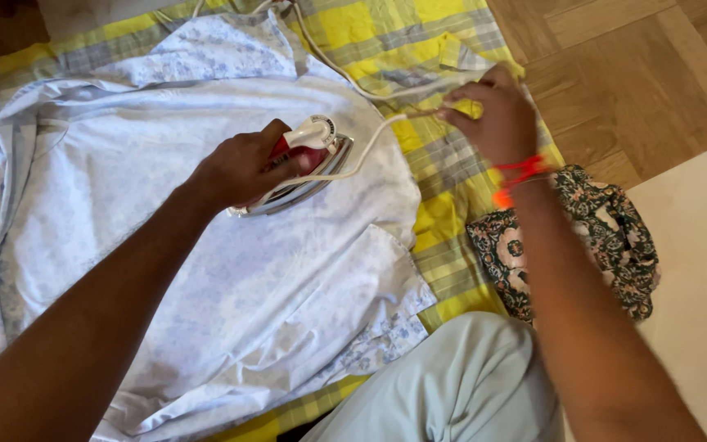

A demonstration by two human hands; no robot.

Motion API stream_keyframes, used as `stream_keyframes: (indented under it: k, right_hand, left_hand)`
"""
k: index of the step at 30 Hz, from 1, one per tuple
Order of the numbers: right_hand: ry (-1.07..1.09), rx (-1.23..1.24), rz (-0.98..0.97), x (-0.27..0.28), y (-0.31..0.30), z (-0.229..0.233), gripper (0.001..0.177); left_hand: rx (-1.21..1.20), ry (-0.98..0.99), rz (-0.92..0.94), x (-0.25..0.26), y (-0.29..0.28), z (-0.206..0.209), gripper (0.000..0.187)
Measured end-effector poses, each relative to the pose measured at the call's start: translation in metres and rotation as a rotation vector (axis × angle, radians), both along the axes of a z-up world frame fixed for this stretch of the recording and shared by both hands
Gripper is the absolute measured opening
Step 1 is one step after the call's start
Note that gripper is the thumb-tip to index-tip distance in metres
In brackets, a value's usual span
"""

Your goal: The person irons a white patterned shirt laid out on a yellow and gray checkered cloth on the floor. They smooth the fabric with their hands and use a red electric iron to press the shirt, moving the iron back and forth across the surface.

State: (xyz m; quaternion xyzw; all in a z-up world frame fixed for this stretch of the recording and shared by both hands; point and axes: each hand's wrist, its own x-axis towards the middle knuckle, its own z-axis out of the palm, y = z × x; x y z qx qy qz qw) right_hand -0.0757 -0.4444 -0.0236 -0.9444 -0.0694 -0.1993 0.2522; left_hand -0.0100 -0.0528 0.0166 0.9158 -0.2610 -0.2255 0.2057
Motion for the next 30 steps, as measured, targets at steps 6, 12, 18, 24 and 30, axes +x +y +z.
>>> stream_keyframes:
  k: [6,12,18,24,30]
  right_hand:
    - [0.066,0.038,-0.427,-0.018,0.074,-0.073,0.080]
    - [1.094,0.408,-0.410,-0.044,0.058,-0.037,0.071]
    - [1.453,0.297,-0.094,-0.074,0.076,-0.026,0.054]
    - [1.487,0.334,0.006,-0.073,0.066,-0.030,0.045]
    - [1.564,0.381,-0.047,-0.077,0.054,-0.030,0.045]
  left_hand:
    - [0.066,-0.135,-0.074,-0.003,-0.003,-0.002,0.091]
    - [0.012,-0.207,-0.058,-0.007,-0.001,-0.005,0.066]
    - [0.008,-0.172,-0.035,-0.006,-0.001,-0.007,0.065]
    - [-0.035,-0.192,-0.055,-0.010,-0.003,-0.006,0.067]
    - [-0.039,-0.123,-0.039,-0.015,-0.003,-0.005,0.067]
